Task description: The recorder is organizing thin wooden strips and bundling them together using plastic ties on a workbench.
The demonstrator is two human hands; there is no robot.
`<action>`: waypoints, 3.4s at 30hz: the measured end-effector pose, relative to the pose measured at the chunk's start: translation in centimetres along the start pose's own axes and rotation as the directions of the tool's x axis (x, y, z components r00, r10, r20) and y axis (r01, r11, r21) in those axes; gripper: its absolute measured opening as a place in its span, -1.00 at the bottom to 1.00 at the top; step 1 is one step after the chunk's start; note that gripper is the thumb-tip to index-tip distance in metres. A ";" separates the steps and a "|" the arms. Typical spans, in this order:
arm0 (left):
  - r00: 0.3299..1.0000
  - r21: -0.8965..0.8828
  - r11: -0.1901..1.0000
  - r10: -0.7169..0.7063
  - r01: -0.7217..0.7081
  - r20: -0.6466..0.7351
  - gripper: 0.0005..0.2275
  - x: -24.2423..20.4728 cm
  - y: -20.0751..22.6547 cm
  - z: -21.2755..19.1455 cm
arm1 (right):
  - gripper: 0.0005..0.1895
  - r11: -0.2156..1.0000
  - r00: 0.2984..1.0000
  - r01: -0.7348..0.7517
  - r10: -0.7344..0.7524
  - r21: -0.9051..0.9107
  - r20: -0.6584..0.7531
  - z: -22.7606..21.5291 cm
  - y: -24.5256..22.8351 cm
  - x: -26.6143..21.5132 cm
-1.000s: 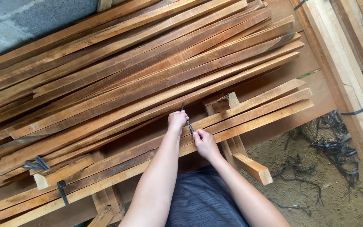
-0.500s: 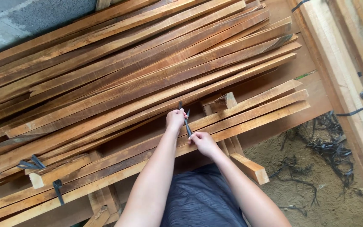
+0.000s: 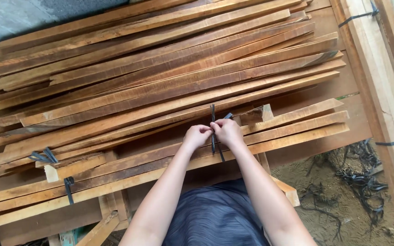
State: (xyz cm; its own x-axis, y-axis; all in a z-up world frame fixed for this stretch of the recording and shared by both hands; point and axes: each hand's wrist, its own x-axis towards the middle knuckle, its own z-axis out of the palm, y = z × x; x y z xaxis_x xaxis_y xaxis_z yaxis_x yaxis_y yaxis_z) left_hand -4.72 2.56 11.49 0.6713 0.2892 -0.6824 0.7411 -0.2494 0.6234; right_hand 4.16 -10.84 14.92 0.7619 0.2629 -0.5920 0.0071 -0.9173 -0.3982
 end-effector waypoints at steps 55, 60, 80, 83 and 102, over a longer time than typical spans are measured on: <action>0.904 0.831 0.551 0.389 -0.076 -0.175 0.13 -12.0 -13.0 -7.1 | 0.06 0.571 0.704 0.694 -0.407 -0.439 0.582 3.9 -7.6 -3.4; 0.853 0.878 0.474 0.486 -0.073 -0.191 0.17 -11.6 -14.0 -6.9 | 0.15 0.641 0.722 0.614 -0.219 -0.461 0.656 4.8 -8.2 -1.9; 0.666 0.795 0.591 0.649 -0.137 -0.367 -0.29 -20.6 -16.6 -1.8 | 0.11 0.480 0.688 0.623 -0.712 -0.618 0.140 7.3 -0.5 -14.1; 0.702 0.770 0.608 0.635 -0.196 -0.322 -0.22 -21.2 -16.5 -3.1 | 0.02 0.506 0.687 0.615 -0.721 -0.605 0.095 8.1 1.2 -15.6; 0.964 0.629 0.769 0.239 -0.116 -0.114 -0.33 -22.1 -11.0 -8.0 | -0.37 0.416 0.407 0.882 -0.909 -0.223 -0.085 5.2 -0.2 -16.9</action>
State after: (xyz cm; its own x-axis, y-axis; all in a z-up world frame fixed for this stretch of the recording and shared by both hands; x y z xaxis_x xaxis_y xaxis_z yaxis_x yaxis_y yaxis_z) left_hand -27.81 6.33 22.77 0.8233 0.3249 -0.4654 0.4983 -0.8063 0.3186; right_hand -12.09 -13.61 21.39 0.3593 0.9156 0.1806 0.8192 -0.2167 -0.5311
